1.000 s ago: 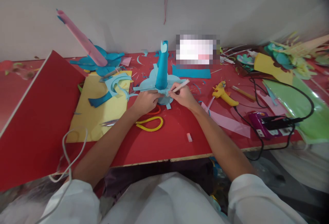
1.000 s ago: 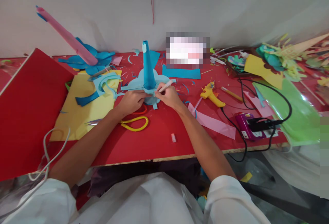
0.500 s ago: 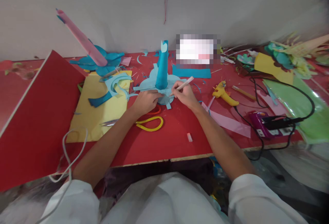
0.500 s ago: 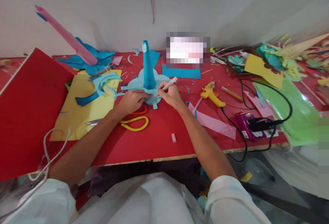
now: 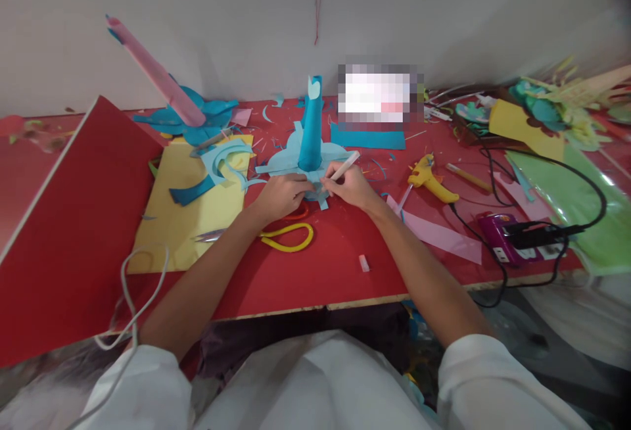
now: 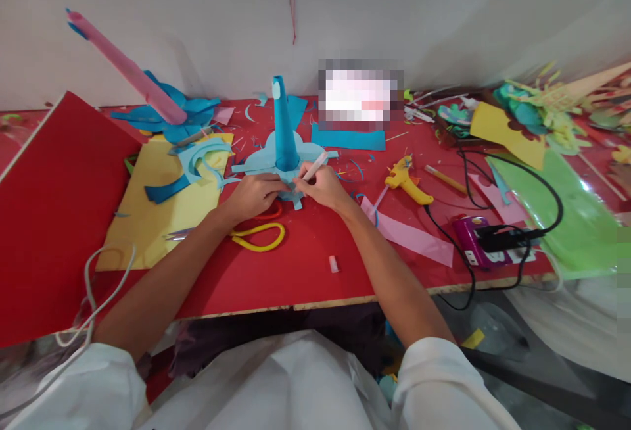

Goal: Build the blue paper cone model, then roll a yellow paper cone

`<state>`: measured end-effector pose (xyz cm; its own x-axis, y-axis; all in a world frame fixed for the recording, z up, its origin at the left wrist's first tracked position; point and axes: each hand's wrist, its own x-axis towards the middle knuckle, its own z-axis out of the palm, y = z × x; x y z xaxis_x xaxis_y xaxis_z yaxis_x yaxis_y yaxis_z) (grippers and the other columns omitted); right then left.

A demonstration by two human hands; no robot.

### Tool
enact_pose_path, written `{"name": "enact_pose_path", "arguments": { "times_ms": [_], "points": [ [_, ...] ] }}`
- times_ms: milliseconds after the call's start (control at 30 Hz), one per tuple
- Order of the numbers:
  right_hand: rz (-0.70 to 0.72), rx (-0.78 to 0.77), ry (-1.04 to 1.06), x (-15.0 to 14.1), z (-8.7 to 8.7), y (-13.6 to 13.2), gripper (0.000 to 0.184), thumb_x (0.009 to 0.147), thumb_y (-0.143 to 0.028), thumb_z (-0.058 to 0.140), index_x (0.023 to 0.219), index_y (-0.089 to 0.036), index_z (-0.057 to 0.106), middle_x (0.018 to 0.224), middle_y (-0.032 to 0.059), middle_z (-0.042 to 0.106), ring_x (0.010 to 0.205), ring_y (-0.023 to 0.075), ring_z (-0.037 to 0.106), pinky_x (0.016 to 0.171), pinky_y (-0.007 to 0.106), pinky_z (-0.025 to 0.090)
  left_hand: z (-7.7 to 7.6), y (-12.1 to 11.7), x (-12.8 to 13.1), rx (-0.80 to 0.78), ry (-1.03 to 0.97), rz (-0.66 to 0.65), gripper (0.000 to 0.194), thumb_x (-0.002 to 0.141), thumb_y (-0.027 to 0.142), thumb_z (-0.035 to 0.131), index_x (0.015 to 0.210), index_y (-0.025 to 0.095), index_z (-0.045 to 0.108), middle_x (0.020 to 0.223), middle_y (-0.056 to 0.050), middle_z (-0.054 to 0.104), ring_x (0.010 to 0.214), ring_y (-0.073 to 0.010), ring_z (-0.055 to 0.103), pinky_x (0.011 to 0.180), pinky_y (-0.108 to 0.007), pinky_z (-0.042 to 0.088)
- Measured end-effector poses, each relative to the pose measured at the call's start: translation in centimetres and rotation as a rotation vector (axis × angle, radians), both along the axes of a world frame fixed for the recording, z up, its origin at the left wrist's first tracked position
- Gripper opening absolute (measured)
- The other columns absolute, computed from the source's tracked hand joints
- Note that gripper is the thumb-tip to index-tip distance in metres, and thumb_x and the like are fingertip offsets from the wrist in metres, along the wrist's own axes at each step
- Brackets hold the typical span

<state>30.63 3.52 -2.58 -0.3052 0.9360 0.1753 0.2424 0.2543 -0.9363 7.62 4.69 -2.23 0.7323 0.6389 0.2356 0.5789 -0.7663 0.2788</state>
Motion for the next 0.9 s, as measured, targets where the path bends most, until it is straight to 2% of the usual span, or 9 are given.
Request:
{"name": "enact_pose_path", "arguments": {
  "times_ms": [200, 467, 700, 900],
  "points": [
    [-0.06, 0.034, -0.053, 0.24, -0.46, 0.39, 0.024, 0.085, -0.037, 0.068, 0.072, -0.022, 0.054, 0.063, -0.0002, 0.066, 0.058, 0.0149, 0.058, 0.055, 0.028, 0.041, 0.29, -0.1, 0.02, 0.029, 0.048, 0.009, 0.042, 0.088, 0.007, 0.046, 0.11, 0.02, 0.08, 0.101, -0.008, 0.077, 0.083, -0.0188, 0.069, 0.067, -0.027, 0.048],
    [-0.088, 0.038, -0.078, 0.31, -0.47, 0.47, 0.02, 0.083, -0.033, 0.066, 0.07, -0.022, 0.054, 0.062, -0.0012, 0.064, 0.057, 0.014, 0.054, 0.054, 0.028, 0.038, 0.05, 0.12, -0.13, -0.038, -0.019, -0.025, 0.043, 0.092, 0.008, 0.045, 0.111, 0.022, 0.081, 0.109, -0.006, 0.078, 0.091, -0.0187, 0.071, 0.075, -0.028, 0.052],
    [-0.019, 0.022, -0.051, 0.12, -0.12, 0.1, 0.021, 0.083, -0.034, 0.067, 0.07, -0.023, 0.053, 0.063, -0.0001, 0.068, 0.06, 0.0161, 0.059, 0.059, 0.029, 0.041, 0.05, 0.08, -0.13, -0.038, -0.008, -0.023, 0.044, 0.09, 0.007, 0.045, 0.11, 0.023, 0.081, 0.11, -0.006, 0.078, 0.093, -0.019, 0.072, 0.077, -0.027, 0.053],
    [0.029, 0.014, -0.049, 0.14, -0.18, 0.06, 0.024, 0.084, -0.035, 0.068, 0.07, -0.023, 0.053, 0.058, -0.0016, 0.065, 0.058, 0.0153, 0.059, 0.059, 0.028, 0.043, 0.13, -0.02, -0.06, -0.035, -0.008, -0.029, 0.044, 0.089, 0.007, 0.046, 0.111, 0.023, 0.081, 0.109, -0.007, 0.078, 0.092, -0.0191, 0.071, 0.077, -0.027, 0.053]
  ]
}}
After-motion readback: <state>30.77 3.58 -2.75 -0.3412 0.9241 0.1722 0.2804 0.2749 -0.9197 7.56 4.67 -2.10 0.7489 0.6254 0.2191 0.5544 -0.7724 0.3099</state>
